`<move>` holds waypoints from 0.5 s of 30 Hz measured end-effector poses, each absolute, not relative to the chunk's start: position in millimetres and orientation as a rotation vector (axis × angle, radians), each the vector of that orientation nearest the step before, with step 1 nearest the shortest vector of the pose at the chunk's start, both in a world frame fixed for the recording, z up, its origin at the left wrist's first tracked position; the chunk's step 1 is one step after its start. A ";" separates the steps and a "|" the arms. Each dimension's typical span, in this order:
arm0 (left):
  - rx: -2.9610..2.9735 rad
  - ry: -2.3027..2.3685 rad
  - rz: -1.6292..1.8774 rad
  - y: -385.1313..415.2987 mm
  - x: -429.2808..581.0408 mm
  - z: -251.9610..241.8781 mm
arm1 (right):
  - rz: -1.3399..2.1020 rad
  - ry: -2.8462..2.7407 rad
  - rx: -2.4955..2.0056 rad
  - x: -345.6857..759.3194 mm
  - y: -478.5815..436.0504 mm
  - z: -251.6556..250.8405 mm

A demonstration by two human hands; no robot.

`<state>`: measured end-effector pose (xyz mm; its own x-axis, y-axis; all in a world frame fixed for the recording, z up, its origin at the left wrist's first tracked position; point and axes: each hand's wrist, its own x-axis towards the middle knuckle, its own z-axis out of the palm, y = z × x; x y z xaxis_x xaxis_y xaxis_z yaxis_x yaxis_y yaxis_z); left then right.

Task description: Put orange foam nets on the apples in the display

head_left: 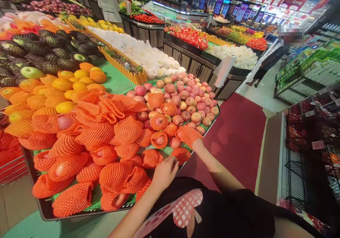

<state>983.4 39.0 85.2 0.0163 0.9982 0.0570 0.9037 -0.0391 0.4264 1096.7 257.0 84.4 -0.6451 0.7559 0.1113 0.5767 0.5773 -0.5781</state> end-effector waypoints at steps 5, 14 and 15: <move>2.292 1.953 0.409 121.3 965.2 68.5 | 0.358 -2.718 -1.277 1088.9 273.8 64.3; 2.431 1.889 0.237 162.3 959.4 41.3 | 0.201 -2.996 -1.040 1093.3 276.4 57.6; 2.428 1.893 0.234 161.2 957.4 41.1 | 0.198 -2.990 -1.014 1096.5 275.9 61.0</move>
<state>957.4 161.2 41.1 0.2371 0.9677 0.0861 0.9595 -0.2471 0.1351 1096.5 275.9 61.0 -0.7942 0.6046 -0.0607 0.6073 0.7867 -0.1111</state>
